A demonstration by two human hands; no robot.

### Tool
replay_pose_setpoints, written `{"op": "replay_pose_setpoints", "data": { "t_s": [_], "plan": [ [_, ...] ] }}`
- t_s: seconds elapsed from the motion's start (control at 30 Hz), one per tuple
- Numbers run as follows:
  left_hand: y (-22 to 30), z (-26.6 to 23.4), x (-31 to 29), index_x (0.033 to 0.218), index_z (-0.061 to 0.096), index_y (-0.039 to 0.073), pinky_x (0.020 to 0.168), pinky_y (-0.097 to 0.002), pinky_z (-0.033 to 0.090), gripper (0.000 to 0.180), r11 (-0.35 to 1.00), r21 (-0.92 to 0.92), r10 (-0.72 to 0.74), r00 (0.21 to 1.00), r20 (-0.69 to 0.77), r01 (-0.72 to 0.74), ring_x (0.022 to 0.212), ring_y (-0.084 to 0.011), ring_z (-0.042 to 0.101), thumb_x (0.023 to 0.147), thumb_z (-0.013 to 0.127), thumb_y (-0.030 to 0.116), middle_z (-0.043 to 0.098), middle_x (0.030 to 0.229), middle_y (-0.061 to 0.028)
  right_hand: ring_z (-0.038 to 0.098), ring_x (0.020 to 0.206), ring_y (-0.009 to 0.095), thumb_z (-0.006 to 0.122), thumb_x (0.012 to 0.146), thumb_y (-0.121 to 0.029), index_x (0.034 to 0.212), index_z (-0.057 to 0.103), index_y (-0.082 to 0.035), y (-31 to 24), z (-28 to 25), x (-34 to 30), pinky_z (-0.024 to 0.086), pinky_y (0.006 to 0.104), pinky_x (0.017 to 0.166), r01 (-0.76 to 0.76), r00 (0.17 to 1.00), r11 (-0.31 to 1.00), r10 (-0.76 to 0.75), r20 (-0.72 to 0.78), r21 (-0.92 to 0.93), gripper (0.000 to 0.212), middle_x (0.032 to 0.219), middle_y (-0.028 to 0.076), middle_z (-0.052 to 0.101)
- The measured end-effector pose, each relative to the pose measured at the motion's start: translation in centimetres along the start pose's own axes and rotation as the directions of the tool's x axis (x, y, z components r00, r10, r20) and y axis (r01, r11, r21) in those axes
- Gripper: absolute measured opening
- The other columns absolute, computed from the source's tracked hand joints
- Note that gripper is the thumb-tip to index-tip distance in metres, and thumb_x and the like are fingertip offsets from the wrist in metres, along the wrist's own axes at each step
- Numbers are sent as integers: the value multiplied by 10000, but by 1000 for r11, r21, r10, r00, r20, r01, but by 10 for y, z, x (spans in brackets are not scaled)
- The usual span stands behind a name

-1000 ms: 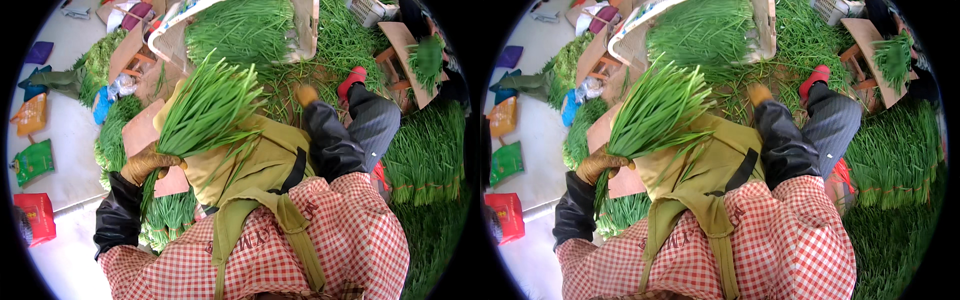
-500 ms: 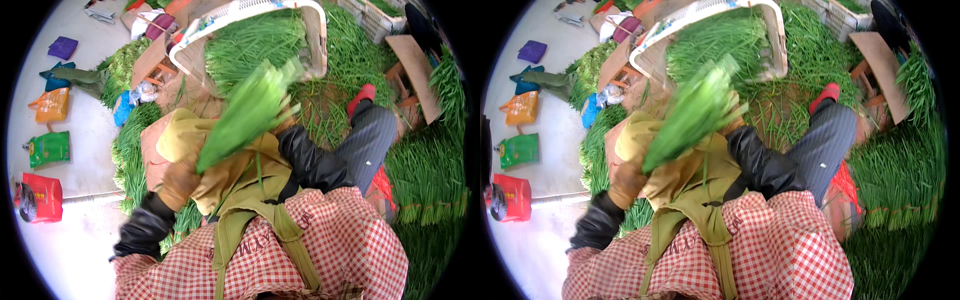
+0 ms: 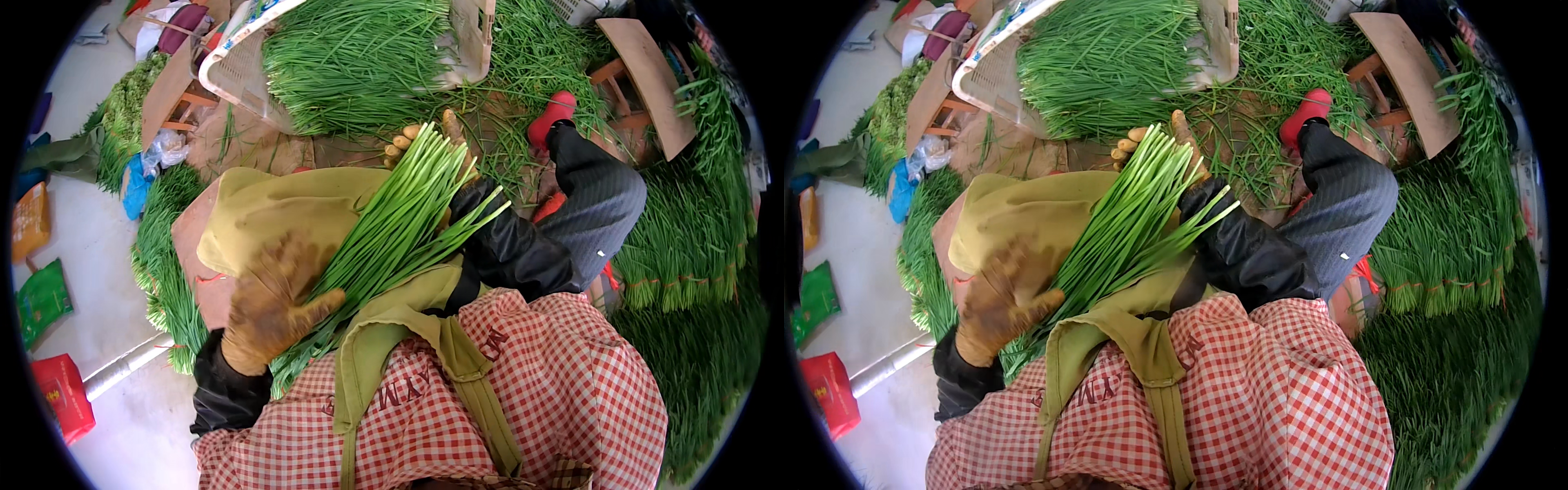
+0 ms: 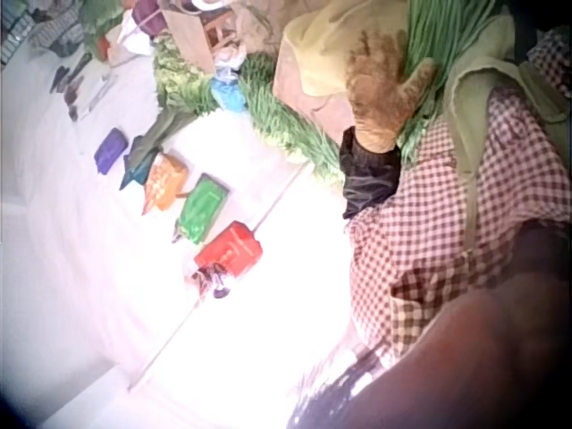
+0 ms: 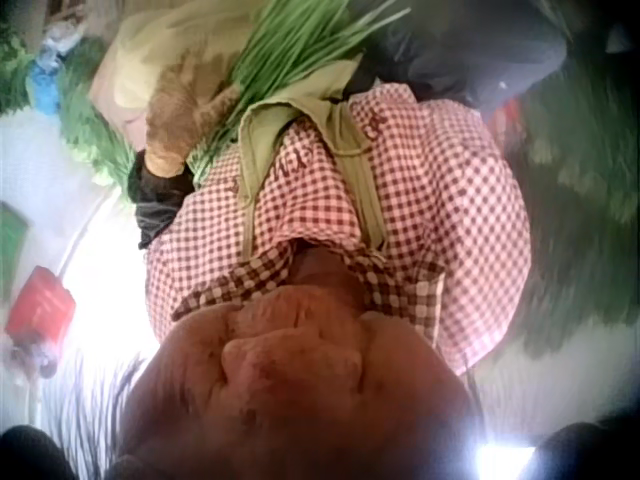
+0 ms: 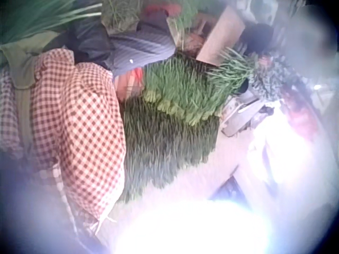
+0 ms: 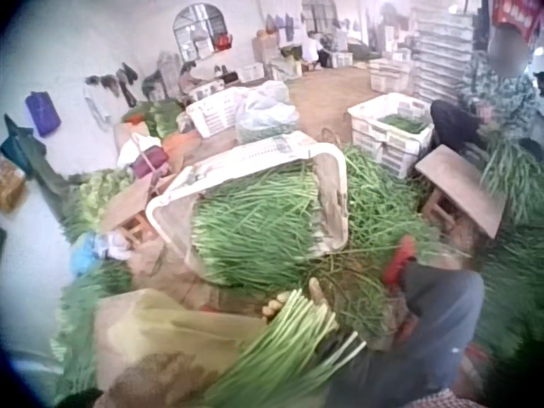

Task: The person sorts green chives into bunches and secures them with red ties while sitting on a low stool. The bunches are then placed into a plastic basket.

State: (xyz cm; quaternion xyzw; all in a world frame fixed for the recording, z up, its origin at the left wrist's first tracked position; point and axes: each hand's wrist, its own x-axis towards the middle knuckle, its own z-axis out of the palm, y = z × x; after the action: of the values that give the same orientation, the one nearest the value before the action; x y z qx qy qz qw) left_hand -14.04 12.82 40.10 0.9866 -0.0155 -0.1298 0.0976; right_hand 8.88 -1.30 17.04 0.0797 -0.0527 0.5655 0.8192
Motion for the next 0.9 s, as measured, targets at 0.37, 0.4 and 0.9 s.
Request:
{"op": "replay_pose_setpoints", "data": {
  "t_s": [0.37,0.4,0.9],
  "plan": [
    [33,99,127,1450,-16,-28,1043,-417,343,1283,813,-583,-63,992,-111,-13,1318,-340,350,576,845,351,343,1402,-264,493,1173,338,397,921,-539,1065,622,6,-4,6,-25,338,466,1064,75,989,996,-68,-128,46,608,1154,179,594],
    [25,106,128,1445,109,-19,1014,-385,386,1111,728,-680,-123,992,-4,87,1253,-302,437,640,822,253,433,1345,-218,491,1181,337,375,916,-568,1137,580,12,-3,11,-27,330,456,1071,116,947,993,-111,-301,-1,654,1201,189,569],
    [-36,93,76,1259,499,18,822,-306,503,477,-688,-584,324,902,284,431,943,-183,613,867,603,267,619,1108,-148,376,1284,220,653,827,-319,1425,337,-83,31,101,46,289,347,1060,-36,953,140,-294,-76,-990,717,1395,125,408]
  ]
}}
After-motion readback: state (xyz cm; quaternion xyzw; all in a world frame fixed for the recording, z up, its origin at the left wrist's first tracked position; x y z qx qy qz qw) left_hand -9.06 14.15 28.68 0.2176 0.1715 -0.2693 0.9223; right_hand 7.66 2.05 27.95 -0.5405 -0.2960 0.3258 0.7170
